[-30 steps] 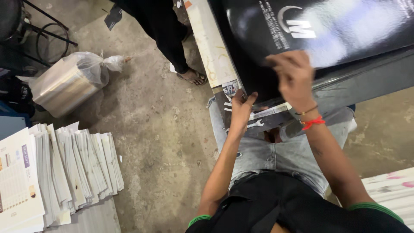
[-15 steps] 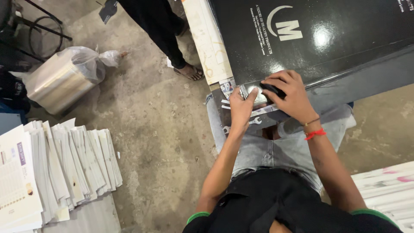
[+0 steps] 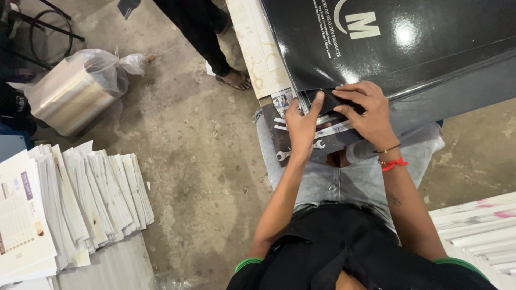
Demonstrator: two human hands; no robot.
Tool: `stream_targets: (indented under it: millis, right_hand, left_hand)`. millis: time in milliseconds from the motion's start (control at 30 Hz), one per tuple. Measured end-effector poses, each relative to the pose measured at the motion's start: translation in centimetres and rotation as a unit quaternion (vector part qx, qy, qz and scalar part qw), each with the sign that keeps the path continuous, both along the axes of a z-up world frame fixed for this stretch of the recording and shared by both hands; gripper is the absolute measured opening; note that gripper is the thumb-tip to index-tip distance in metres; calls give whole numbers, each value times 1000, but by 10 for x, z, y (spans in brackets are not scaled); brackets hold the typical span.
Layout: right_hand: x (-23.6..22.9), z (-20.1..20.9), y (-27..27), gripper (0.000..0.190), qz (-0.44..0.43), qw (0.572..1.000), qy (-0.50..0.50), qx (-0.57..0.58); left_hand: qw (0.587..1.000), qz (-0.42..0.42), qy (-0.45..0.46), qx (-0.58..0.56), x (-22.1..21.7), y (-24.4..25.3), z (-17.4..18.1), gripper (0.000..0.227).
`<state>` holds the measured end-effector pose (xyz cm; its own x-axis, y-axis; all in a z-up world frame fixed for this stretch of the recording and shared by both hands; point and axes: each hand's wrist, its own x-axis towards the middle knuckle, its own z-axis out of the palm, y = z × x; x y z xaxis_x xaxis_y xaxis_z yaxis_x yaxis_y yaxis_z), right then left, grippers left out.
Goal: The person applies a black protective film to a large flat board using a small black squeegee tool. They smooth the film across the surface to remove air bubbles and ensure adhesion while another person assists by holding the board steady.
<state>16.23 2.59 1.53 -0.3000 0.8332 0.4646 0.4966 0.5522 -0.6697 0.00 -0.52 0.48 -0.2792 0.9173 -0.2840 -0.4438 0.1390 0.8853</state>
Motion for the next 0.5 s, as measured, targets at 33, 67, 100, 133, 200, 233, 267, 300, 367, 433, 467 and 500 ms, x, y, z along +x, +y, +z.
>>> stream_targets:
  millis: [33,67,100,133,200,233,267,300,367,433,467,500]
  right_hand:
    - [-1,-3,0,27,1,1000,5,8]
    - [-1,-6,0,22,-5,1000,12,5]
    - [-1,-8,1,17,-12,1000,20,2]
    - [-2,-10,2,12,-19,999,28,0]
    - [-5,-17,4,9,-68,997,34,-8]
    - [-7,-19,5,10,-91,995,38,-11]
    - [-8,-20,6,10,-96,995,39,-12]
    - [-9,-21,7,10,-101,994,40,-14]
    - [-10,-23,7,10,-97,994,42,-11]
    - [-8,-23,6,8,-81,996,43,-2]
    - [-8,-23,5,8,-77,996,43,0]
    - [-7,-24,3,9,-74,996,43,1]
  left_hand:
    - [1000,5,3,8,0,-1,-5,28]
    - [1000,9,6,16,-1,-1,-11,31]
    - [1000,12,10,25,-2,-1,-16,36]
    - [999,16,42,30,-3,0,-22,39]
    - [993,20,107,42,-6,2,-31,48]
    - [997,8,63,36,-7,2,-34,41]
    - [999,-4,19,30,-7,1,-35,33]
    - [999,-16,-26,23,-8,1,-34,25]
    - [999,-24,-29,29,-9,-1,-32,24]
    - [999,-27,-29,35,-9,-2,-28,21]
    - [999,-25,-26,38,-8,-3,-28,18]
    - [999,-23,-24,40,-7,-3,-28,16]
